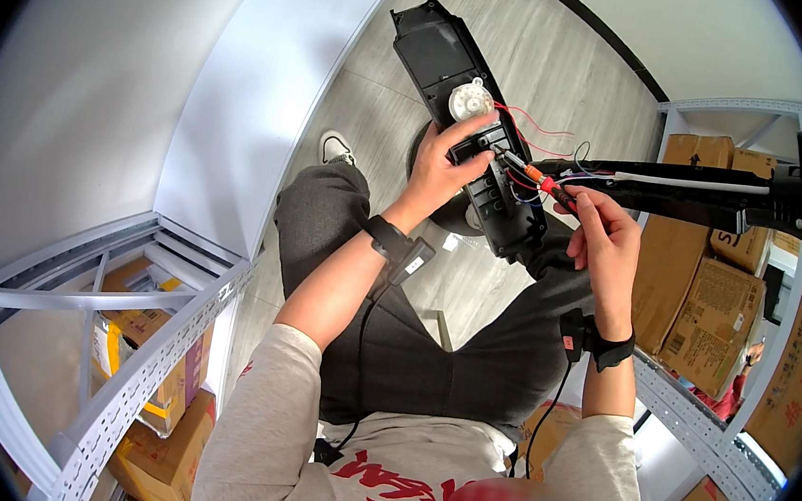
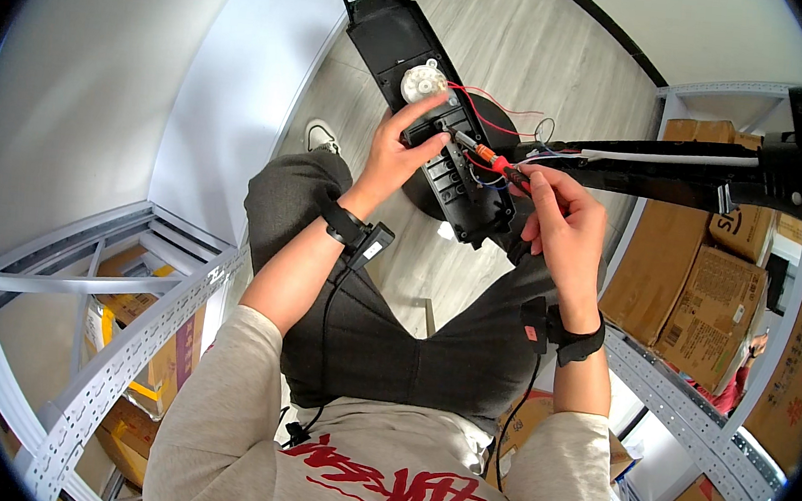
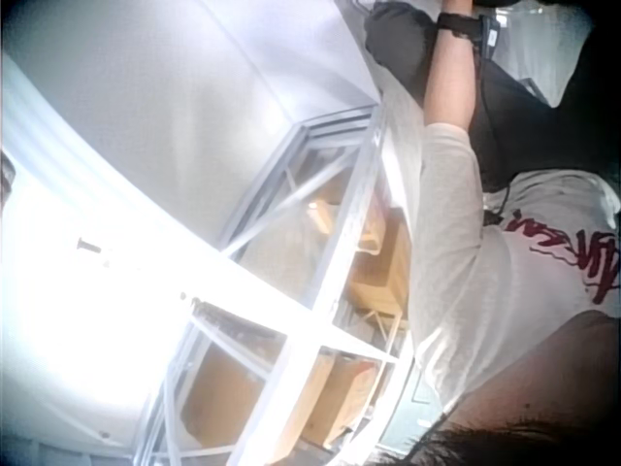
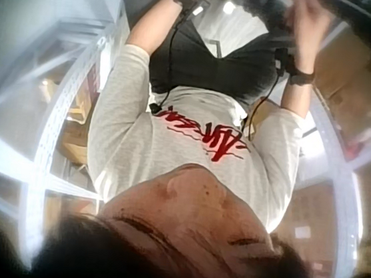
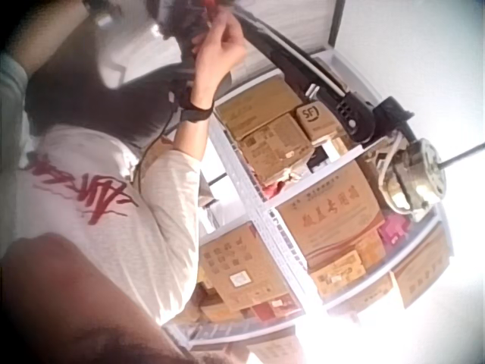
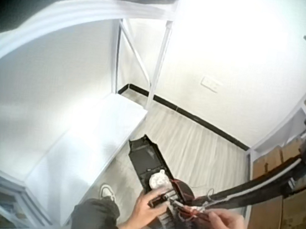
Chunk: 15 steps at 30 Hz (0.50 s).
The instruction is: The person wipes a black plastic housing with a cloth, then uses a screwdriver to unscrew and manipulate internal components and wires inside the housing. The person handles the housing and tools throughout the process.
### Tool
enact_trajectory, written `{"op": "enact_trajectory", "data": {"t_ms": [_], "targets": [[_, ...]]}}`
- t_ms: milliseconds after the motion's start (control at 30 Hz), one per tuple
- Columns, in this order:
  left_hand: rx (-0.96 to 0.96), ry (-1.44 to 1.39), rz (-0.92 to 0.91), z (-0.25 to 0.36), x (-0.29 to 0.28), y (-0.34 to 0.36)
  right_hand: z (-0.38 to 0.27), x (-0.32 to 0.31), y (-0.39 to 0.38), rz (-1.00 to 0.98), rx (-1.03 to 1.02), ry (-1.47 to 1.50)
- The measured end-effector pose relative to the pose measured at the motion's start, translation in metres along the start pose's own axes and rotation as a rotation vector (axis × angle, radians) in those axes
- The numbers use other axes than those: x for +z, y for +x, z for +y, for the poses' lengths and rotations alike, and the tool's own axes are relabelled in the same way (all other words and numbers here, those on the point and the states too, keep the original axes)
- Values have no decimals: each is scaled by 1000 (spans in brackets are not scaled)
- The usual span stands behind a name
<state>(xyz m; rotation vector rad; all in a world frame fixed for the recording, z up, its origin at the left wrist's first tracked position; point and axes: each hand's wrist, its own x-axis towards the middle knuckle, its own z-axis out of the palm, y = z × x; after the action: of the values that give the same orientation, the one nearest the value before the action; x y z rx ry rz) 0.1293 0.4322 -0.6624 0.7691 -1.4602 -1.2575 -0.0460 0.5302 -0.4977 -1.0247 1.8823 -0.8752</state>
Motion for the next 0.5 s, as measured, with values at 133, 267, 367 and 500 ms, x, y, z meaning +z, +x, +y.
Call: {"op": "enact_trajectory", "data": {"t_ms": [133, 267, 367, 500], "targets": [[-32, -9, -7, 1, -1, 0, 1, 1, 1, -15, 19, -1], [-16, -1, -23, -2, 0, -2, 2, 1, 1, -19, 27, -3], [-61, -26, -18, -6, 1, -4, 0, 1, 0, -23, 28, -9], [-82, -45, -16, -2, 0, -3, 2, 0, -1, -21, 17, -50]]}}
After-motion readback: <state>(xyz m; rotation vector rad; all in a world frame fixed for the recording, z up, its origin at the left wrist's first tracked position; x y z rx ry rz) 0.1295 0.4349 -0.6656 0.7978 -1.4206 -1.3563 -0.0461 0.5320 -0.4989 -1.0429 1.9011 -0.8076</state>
